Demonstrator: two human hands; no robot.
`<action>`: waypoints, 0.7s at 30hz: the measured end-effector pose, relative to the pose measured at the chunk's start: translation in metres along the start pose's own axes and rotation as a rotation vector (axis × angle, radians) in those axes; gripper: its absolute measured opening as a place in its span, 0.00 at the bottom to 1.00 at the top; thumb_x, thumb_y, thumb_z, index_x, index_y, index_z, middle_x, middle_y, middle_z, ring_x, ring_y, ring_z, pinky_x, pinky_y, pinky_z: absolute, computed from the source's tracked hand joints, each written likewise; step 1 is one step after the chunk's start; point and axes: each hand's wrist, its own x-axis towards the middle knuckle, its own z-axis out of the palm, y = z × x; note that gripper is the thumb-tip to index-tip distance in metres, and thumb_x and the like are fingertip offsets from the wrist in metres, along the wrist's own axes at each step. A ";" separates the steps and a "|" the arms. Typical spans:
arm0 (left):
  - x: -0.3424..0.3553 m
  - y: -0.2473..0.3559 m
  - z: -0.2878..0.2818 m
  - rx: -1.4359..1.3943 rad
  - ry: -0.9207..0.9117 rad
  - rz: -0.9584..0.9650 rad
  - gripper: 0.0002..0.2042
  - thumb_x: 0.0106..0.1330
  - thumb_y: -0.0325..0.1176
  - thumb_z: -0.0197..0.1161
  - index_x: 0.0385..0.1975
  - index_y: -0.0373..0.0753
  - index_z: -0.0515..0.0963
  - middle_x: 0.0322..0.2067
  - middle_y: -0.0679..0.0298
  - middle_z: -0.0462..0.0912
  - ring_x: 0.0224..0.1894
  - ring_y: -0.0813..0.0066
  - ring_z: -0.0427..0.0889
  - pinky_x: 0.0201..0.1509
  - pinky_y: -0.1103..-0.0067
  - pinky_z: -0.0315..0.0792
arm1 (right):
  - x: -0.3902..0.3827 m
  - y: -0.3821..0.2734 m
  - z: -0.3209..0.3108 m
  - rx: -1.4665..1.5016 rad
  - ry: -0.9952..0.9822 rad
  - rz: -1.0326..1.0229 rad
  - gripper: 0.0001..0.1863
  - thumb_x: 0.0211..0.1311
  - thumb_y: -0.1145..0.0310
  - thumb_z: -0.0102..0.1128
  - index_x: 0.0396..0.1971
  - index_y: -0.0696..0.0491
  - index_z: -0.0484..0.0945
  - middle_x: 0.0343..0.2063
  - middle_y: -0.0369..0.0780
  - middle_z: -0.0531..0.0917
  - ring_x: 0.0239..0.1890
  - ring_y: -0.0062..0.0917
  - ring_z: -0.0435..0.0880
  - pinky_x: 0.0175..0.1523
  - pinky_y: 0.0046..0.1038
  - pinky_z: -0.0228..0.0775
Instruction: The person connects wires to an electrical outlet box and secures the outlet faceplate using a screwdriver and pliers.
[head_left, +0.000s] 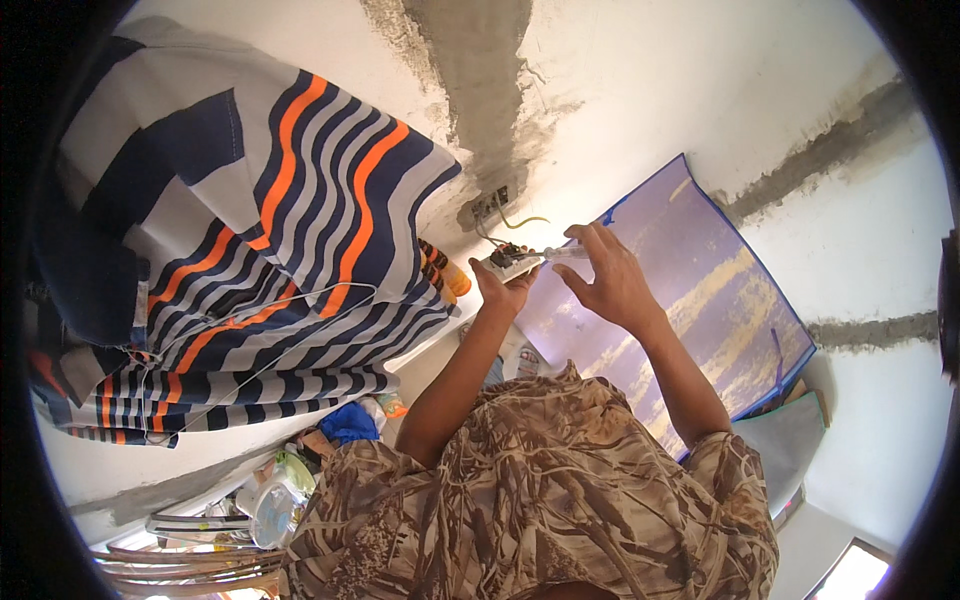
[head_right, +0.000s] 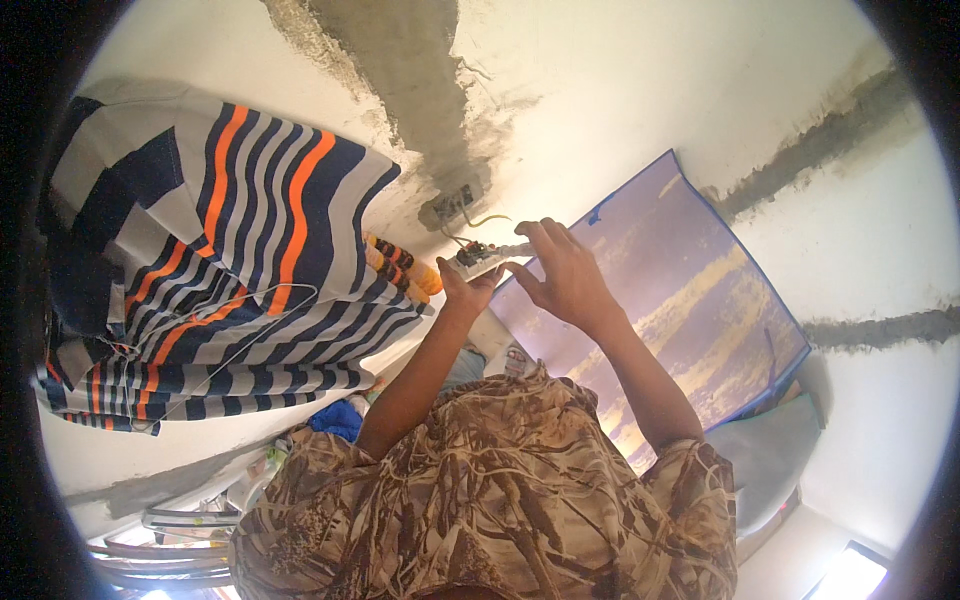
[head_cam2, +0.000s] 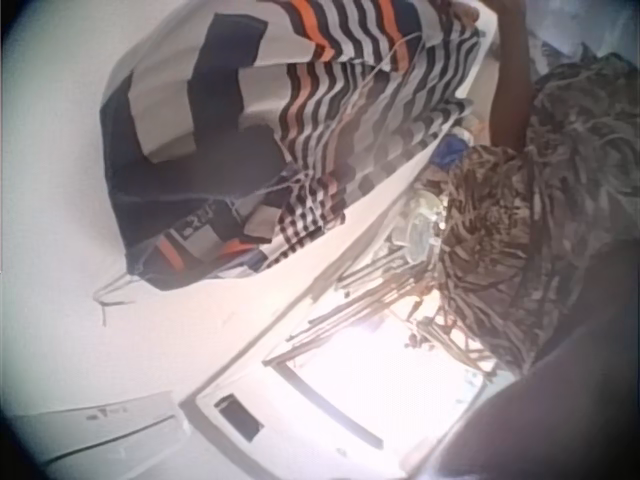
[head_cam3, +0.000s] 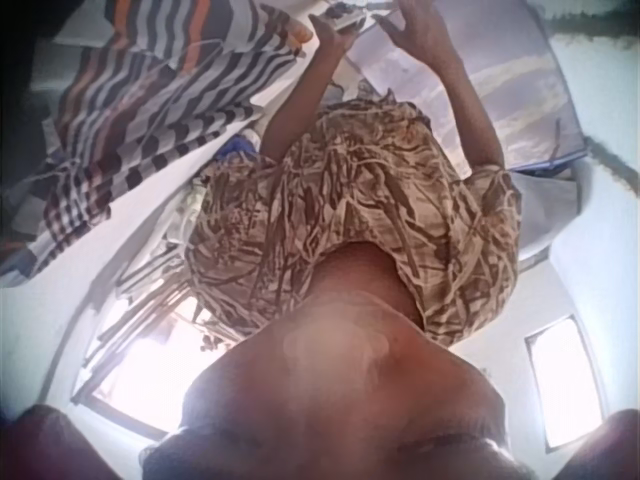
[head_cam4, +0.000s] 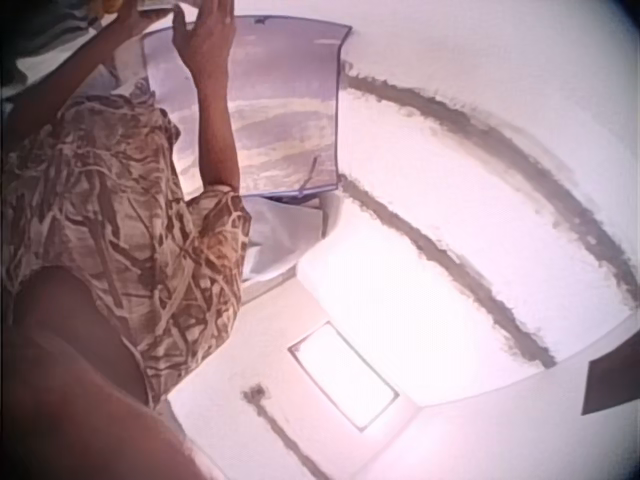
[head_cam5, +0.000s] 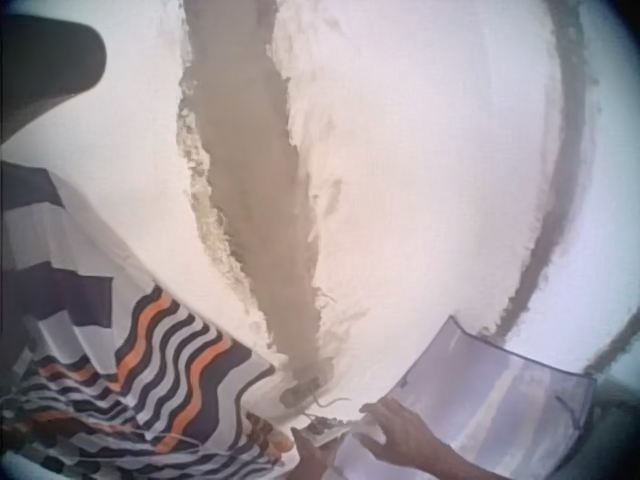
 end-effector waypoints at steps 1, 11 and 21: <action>0.001 0.000 0.000 -0.006 0.020 -0.002 0.39 0.68 0.71 0.27 0.47 0.40 0.74 0.49 0.51 0.76 0.56 0.52 0.74 0.60 0.53 0.68 | -0.003 -0.001 -0.001 0.011 -0.010 0.011 0.16 0.58 0.69 0.67 0.41 0.57 0.71 0.37 0.47 0.79 0.40 0.43 0.80 0.42 0.40 0.73; 0.012 -0.002 -0.012 0.041 -0.099 0.036 0.40 0.67 0.72 0.27 0.53 0.41 0.70 0.49 0.53 0.76 0.52 0.55 0.75 0.57 0.57 0.68 | -0.025 -0.006 0.013 0.087 -0.011 -0.049 0.07 0.59 0.78 0.61 0.36 0.58 0.73 0.30 0.46 0.78 0.33 0.44 0.79 0.36 0.40 0.71; 0.005 -0.005 -0.003 -0.022 -0.034 0.035 0.40 0.67 0.72 0.28 0.54 0.39 0.69 0.49 0.53 0.76 0.53 0.55 0.74 0.58 0.58 0.69 | -0.034 -0.010 0.019 0.116 0.009 0.403 0.07 0.65 0.71 0.59 0.35 0.59 0.73 0.25 0.50 0.82 0.27 0.45 0.83 0.31 0.37 0.72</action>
